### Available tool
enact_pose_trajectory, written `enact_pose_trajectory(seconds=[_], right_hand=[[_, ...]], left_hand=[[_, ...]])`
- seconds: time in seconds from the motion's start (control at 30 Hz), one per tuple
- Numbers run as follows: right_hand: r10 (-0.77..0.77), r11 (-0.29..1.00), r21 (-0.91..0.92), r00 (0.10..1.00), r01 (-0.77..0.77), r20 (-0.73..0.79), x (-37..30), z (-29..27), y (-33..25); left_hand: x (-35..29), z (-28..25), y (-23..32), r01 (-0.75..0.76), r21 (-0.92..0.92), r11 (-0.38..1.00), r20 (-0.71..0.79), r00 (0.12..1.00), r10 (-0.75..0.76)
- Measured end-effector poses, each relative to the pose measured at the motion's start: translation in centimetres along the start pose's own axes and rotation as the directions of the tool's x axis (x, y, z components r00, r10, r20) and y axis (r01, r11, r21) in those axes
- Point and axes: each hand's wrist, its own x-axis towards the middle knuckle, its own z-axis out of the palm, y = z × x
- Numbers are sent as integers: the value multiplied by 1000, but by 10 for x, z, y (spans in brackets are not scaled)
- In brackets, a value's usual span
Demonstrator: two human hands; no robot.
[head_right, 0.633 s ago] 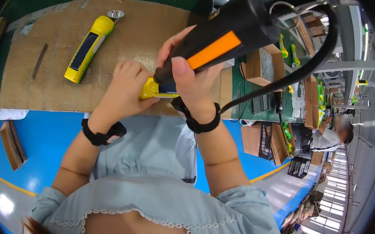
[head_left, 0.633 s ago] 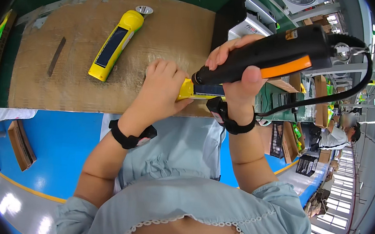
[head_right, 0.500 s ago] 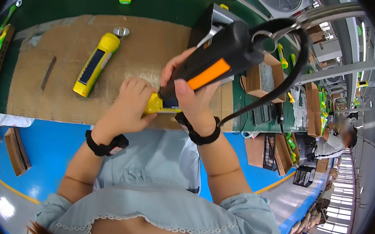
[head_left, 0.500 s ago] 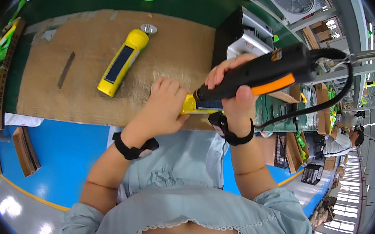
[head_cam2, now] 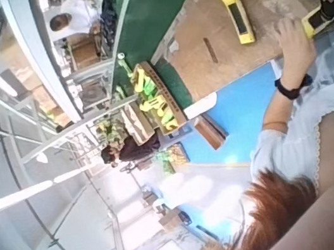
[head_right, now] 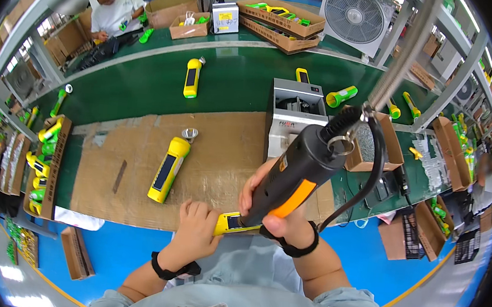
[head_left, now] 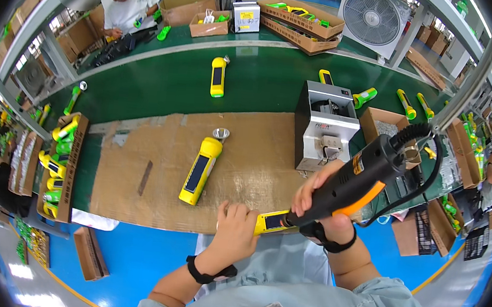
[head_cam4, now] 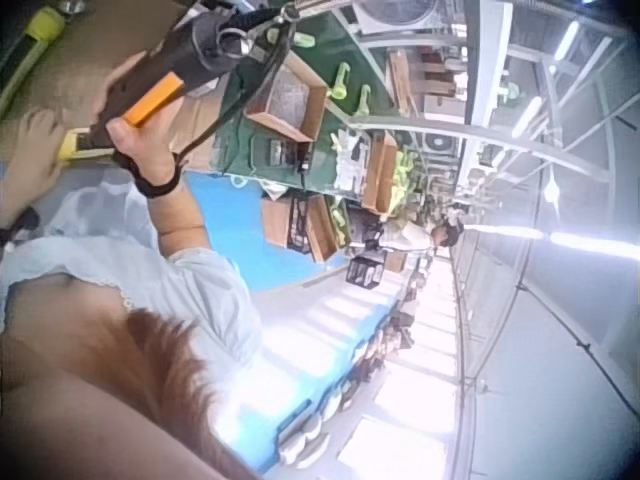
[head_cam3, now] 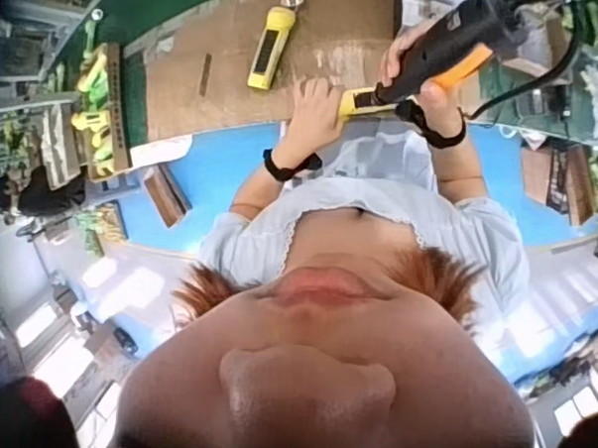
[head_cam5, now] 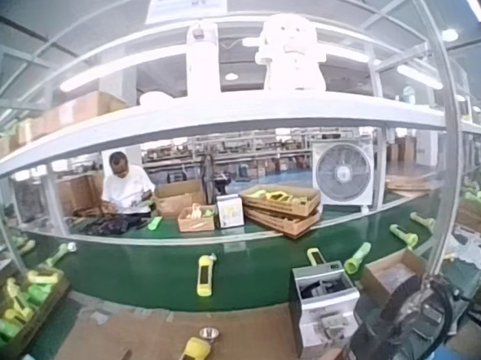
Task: Assembling components of solar-powered flashlights using an electric screwdriver.
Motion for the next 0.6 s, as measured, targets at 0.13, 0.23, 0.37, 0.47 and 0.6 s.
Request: enact_pose_trajectory(seconds=[0.13, 0.23, 0.37, 0.47, 0.6], right_hand=[[-116, 992, -68, 976, 106, -182, -6, -8, -34], [-176, 980, -153, 926, 131, -334, -10, -22, -54], [-227, 961, -240, 886, 137, -403, -8, -38, -45], [-228, 952, -278, 905, 129, -359, -1, -50, -29], [-359, 910, -357, 831, 210, -424, -8, -65, -30]], left_hand=[[-3, 2, -14, 157, 57, 986, -81, 985, -152], [21, 8, -24, 238, 172, 956, -128, 967, -218], [135, 56, -68, 327, 338, 883, -423, 891, -168], [208, 40, -67, 493, 261, 830, -405, 836, -369], [176, 28, -76, 474, 335, 814, -383, 858, -342]])
